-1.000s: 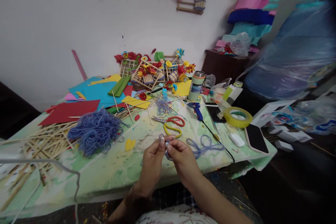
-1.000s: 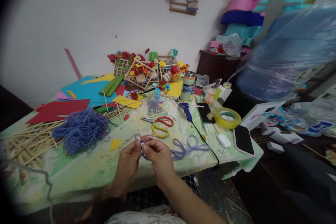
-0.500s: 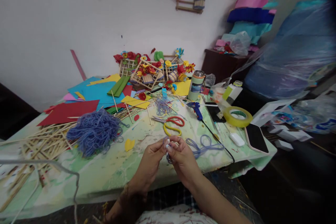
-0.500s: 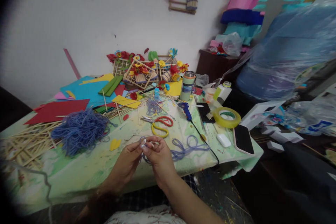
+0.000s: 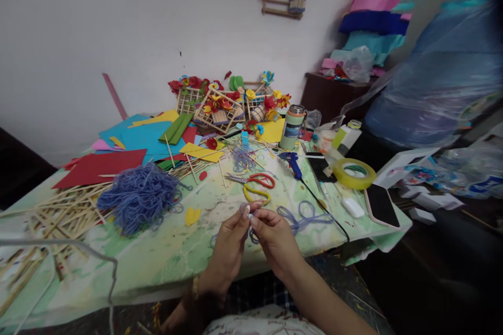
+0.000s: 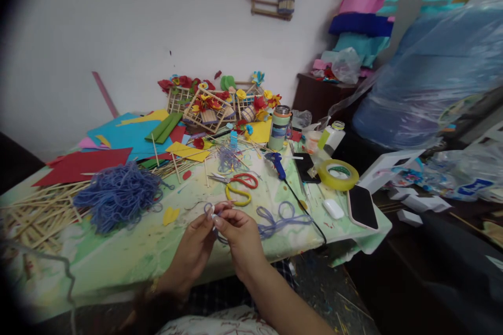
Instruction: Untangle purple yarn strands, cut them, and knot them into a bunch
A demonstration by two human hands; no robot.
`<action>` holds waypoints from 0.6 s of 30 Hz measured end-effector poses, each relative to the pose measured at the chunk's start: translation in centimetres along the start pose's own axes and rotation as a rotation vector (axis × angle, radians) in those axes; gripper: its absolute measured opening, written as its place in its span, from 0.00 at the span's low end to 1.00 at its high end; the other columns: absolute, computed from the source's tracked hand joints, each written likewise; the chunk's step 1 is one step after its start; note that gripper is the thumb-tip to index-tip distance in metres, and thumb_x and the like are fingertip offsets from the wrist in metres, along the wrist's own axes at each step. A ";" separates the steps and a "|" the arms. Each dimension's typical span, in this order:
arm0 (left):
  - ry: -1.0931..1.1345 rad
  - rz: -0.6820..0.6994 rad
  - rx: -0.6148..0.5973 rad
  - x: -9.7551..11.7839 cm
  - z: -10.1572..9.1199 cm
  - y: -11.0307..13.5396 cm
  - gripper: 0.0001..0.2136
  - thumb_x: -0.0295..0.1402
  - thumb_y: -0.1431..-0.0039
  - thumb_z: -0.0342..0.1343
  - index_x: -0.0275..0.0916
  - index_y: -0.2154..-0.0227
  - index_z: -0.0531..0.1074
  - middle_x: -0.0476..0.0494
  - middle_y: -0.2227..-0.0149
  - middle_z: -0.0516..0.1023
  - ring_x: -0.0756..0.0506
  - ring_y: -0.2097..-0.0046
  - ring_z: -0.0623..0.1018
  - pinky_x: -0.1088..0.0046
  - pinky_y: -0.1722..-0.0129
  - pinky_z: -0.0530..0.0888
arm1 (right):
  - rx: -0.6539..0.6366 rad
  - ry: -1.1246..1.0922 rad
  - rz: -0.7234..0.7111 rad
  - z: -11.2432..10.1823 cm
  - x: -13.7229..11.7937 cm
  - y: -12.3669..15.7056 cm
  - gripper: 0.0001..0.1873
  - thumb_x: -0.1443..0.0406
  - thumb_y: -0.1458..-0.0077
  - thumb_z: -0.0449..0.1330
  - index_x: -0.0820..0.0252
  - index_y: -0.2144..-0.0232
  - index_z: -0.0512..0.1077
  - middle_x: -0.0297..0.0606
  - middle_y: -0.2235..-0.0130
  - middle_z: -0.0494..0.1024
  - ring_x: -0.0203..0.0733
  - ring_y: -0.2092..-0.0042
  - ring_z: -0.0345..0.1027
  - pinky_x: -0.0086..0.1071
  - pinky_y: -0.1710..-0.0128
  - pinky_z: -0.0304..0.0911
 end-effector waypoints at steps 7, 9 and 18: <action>0.045 0.033 0.129 0.3 -0.3 0.0 0.12 0.42 0.55 0.65 0.39 0.70 0.79 0.46 0.64 0.79 0.47 0.58 0.74 0.71 0.54 0.69 | 0.010 0.216 -0.251 -0.1 -1.4 0.7 0.07 0.64 0.62 0.70 0.57 0.79 0.75 0.35 0.66 0.71 0.40 0.60 0.64 0.32 0.59 0.59; 0.064 0.025 0.147 0.3 -0.4 0.0 0.12 0.42 0.57 0.66 0.39 0.72 0.78 0.47 0.67 0.78 0.48 0.61 0.74 0.73 0.59 0.70 | 0.041 0.313 -0.363 -0.2 -2.1 0.9 0.06 0.64 0.62 0.70 0.56 0.79 0.76 0.37 0.60 0.68 0.44 0.52 0.62 0.35 0.52 0.56; -0.060 -0.028 0.054 -0.2 0.8 0.8 0.14 0.42 0.58 0.65 0.37 0.78 0.70 0.53 0.78 0.67 0.52 0.74 0.64 0.77 0.72 0.64 | 0.040 0.458 -0.433 -0.1 -2.1 0.9 0.05 0.63 0.58 0.69 0.56 0.78 0.76 0.40 0.53 0.64 0.47 0.46 0.56 0.37 0.49 0.56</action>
Point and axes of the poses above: each hand's wrist, its own y-axis away from the middle knuckle, its own z-axis out of the palm, x = y × z, the point moved 5 cm from there along -y, towards the middle knuckle
